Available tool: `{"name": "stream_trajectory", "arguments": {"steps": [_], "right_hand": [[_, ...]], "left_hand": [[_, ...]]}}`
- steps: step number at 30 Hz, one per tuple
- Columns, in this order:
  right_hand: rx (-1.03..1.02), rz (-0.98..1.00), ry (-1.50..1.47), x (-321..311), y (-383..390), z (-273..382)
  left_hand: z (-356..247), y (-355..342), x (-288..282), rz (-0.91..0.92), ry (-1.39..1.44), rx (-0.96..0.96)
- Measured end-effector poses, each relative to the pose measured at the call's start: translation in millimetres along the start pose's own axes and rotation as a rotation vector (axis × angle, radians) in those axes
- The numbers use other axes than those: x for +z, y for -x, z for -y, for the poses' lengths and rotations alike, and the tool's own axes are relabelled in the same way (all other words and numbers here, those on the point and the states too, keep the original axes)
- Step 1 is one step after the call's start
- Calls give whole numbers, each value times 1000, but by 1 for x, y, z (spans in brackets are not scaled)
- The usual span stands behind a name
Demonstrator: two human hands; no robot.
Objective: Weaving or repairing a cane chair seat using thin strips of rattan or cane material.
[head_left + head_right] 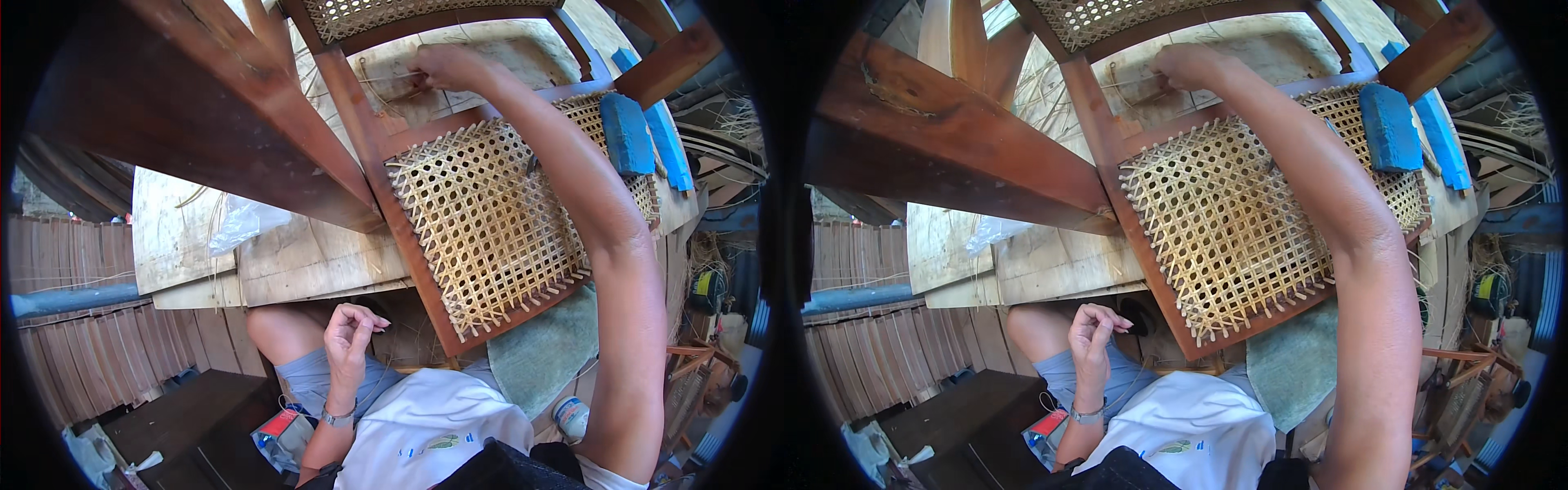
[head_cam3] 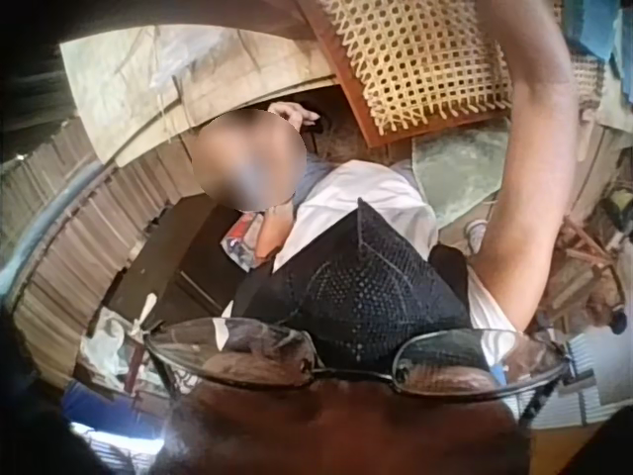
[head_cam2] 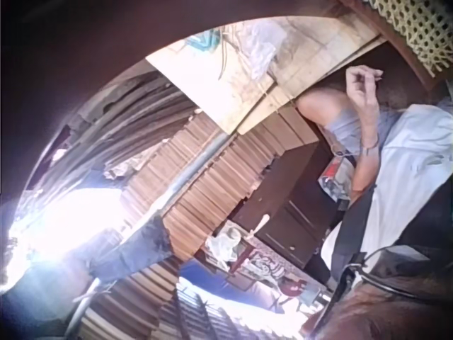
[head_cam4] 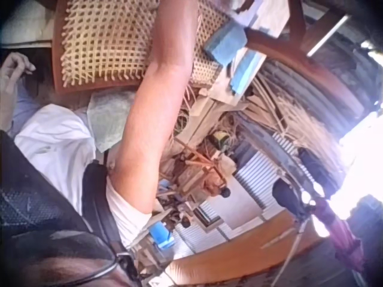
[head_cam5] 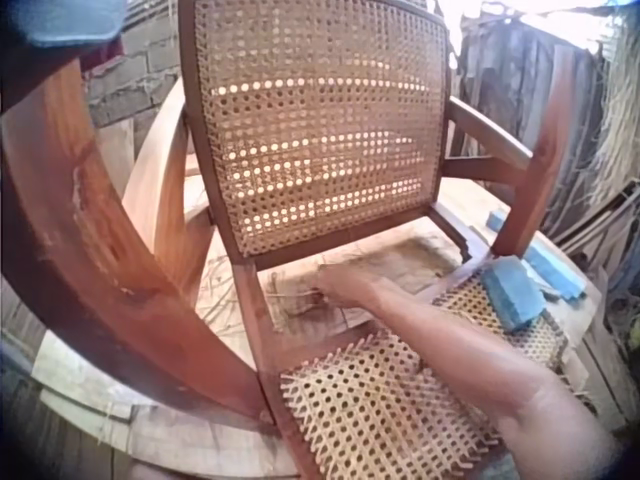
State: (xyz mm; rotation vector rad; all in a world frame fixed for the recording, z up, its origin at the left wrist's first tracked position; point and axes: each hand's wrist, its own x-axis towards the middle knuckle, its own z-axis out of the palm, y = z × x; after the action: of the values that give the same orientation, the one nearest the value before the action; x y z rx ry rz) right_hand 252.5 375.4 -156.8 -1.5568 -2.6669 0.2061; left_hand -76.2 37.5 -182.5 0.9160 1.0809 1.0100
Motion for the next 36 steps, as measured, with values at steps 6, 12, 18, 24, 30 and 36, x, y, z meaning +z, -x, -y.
{"name": "stream_trajectory", "arguments": {"steps": [6,12,18,24,30,36], "right_hand": [[46,-203,-268,-23,9,-27],[167,-95,-257,-28,29,-49],[110,-125,-229,-21,35,-54],[156,-185,-137,-41,31,-19],[89,-95,-149,-29,28,-23],[180,-81,-407,-37,37,-5]], "left_hand": [[0,-2,-6,-22,-34,-14],[0,-4,-10,-47,-40,-23],[2,-4,-5,-16,-47,-42],[3,0,-7,-15,-52,-57],[3,-1,-5,-7,-45,-71],[0,3,-10,8,-51,-91]]}}
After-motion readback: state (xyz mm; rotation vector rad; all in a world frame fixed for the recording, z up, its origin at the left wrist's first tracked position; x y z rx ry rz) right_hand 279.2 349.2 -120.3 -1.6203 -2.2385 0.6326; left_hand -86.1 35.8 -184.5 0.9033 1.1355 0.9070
